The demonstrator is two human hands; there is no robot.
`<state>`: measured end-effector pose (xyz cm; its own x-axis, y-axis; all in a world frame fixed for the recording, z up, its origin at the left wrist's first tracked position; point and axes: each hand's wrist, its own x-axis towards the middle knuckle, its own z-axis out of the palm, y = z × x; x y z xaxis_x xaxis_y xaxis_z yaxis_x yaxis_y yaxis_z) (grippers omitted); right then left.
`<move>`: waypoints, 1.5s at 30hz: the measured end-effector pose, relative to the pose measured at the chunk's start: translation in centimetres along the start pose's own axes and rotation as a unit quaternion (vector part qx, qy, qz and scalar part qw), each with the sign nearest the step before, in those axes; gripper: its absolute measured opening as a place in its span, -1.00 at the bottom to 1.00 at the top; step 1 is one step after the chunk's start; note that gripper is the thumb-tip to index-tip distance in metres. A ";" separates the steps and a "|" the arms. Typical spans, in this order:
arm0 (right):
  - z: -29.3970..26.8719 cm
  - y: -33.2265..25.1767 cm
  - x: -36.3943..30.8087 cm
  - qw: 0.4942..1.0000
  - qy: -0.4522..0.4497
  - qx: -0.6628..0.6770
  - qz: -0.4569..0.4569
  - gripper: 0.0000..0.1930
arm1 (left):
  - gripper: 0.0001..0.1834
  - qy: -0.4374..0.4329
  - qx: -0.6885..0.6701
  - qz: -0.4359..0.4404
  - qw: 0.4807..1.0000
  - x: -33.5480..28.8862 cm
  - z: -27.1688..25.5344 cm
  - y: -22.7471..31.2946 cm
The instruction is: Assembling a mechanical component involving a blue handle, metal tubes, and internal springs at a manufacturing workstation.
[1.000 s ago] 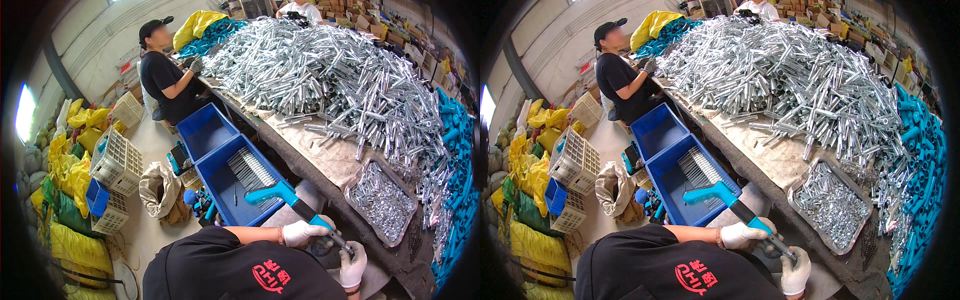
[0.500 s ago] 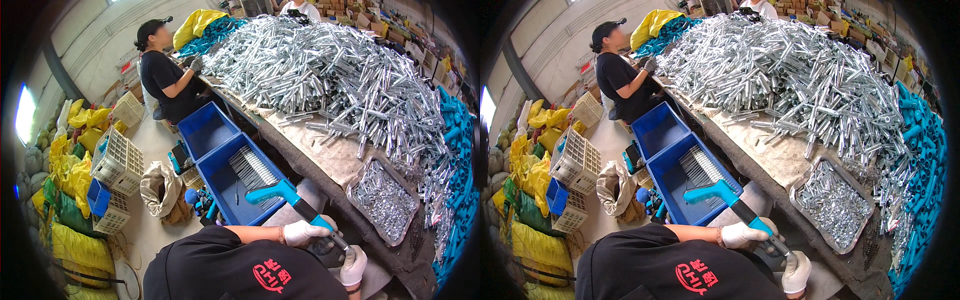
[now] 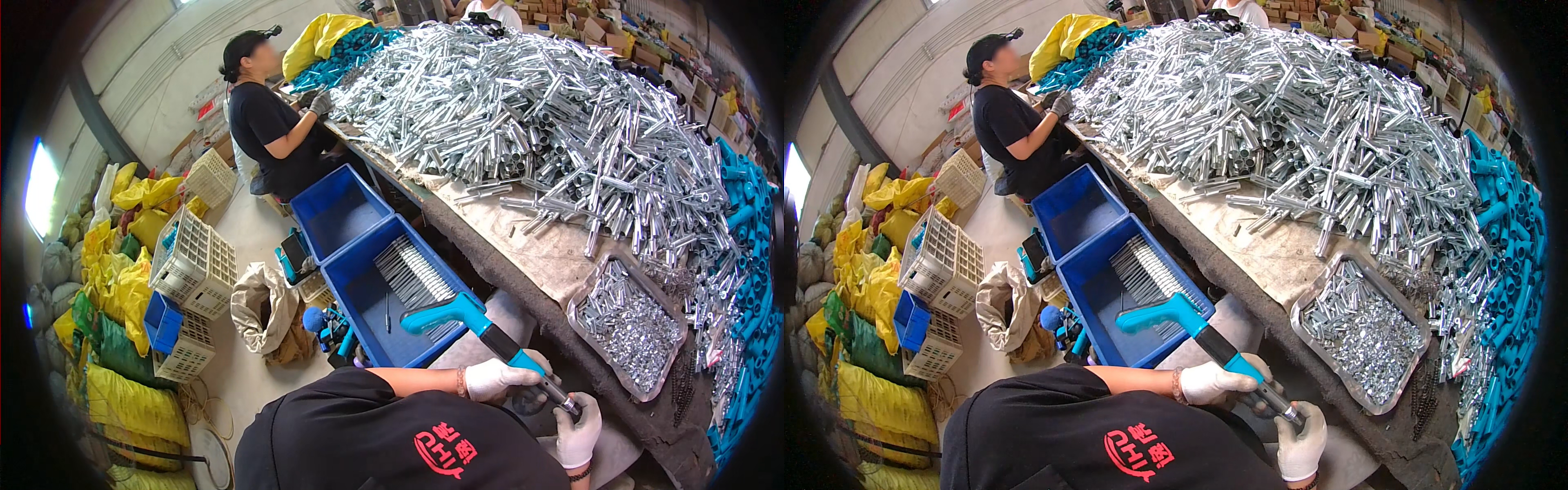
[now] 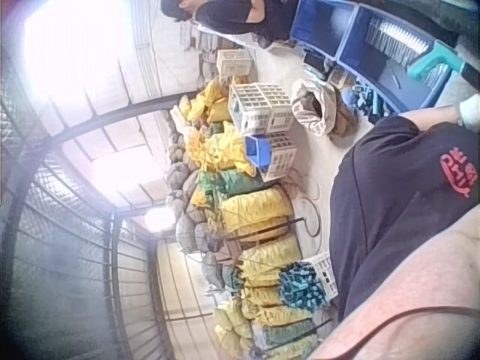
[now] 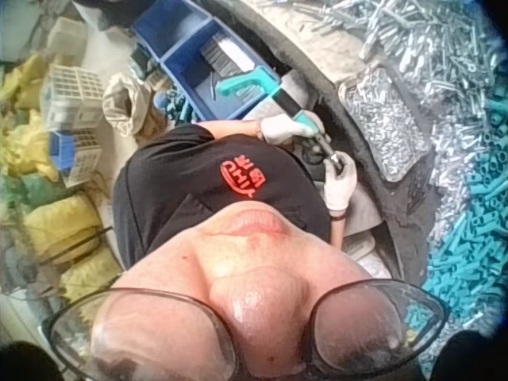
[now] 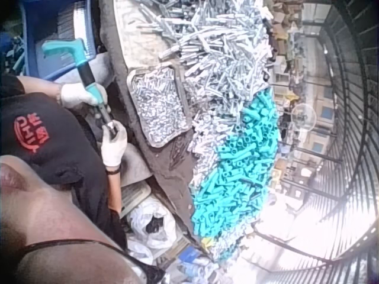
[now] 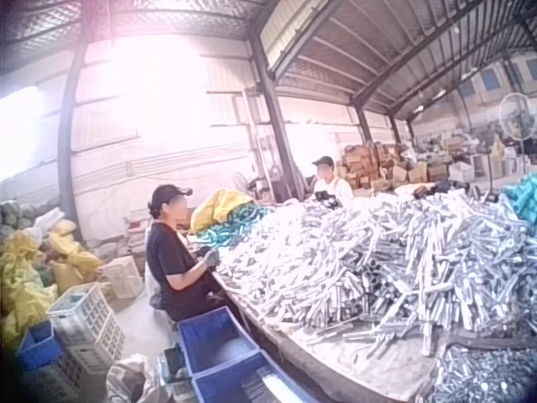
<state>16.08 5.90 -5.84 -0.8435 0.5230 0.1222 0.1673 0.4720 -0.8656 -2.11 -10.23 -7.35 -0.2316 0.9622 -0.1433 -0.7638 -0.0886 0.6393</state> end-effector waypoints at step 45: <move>0.2 0.5 0.0 0.998 -0.041 -0.017 -0.037 -0.66 | -0.56 -0.009 0.025 0.001 1.000 0.0 -0.1 0.0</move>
<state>16.10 6.00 -6.41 -0.8933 0.4257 0.1441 0.1181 0.5318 -0.8386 -2.14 -10.20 -7.42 -0.2225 0.9664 -0.1285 -0.7315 -0.0783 0.6774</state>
